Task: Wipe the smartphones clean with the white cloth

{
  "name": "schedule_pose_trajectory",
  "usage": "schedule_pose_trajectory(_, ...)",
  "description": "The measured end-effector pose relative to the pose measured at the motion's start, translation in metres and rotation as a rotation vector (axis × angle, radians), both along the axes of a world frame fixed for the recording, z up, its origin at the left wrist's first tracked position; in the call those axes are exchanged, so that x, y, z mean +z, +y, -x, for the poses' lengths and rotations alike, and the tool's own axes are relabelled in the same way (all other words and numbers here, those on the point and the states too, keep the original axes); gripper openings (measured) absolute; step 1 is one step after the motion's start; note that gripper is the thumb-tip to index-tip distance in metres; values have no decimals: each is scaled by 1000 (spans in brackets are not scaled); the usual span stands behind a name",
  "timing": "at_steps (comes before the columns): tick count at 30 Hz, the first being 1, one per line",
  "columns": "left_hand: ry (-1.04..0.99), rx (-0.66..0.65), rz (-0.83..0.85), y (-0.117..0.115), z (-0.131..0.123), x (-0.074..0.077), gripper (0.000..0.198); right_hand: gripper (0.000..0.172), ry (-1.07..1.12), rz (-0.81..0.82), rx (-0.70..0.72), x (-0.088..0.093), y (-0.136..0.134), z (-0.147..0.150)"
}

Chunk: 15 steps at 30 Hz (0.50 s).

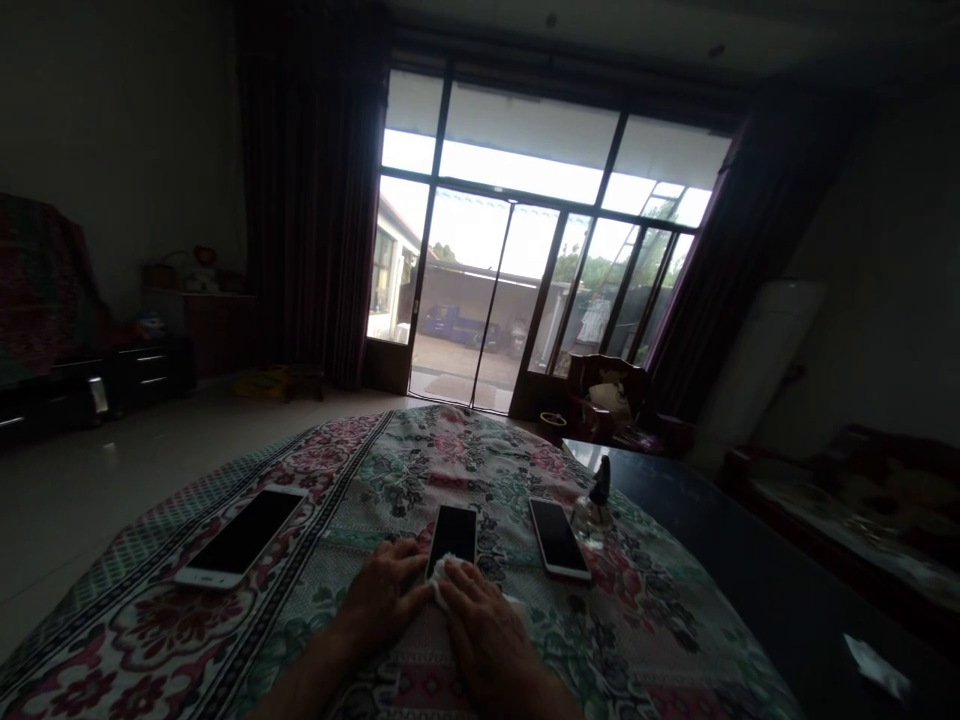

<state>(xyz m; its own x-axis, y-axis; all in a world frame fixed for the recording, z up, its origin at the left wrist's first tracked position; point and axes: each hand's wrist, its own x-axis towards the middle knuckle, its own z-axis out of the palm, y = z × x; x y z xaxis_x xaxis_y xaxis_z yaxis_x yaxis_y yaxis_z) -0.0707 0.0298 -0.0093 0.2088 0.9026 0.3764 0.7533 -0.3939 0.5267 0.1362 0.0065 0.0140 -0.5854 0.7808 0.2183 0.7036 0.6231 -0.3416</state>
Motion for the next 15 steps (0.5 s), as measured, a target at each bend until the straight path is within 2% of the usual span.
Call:
schedule_pose_trajectory(5,21,-25,50,2,0,4,27,41,24,-5,-12,3,12,2)
schedule_pose_trajectory(15,30,-42,86,1,-1,12,26,42,4,29,-131,10,73,15)
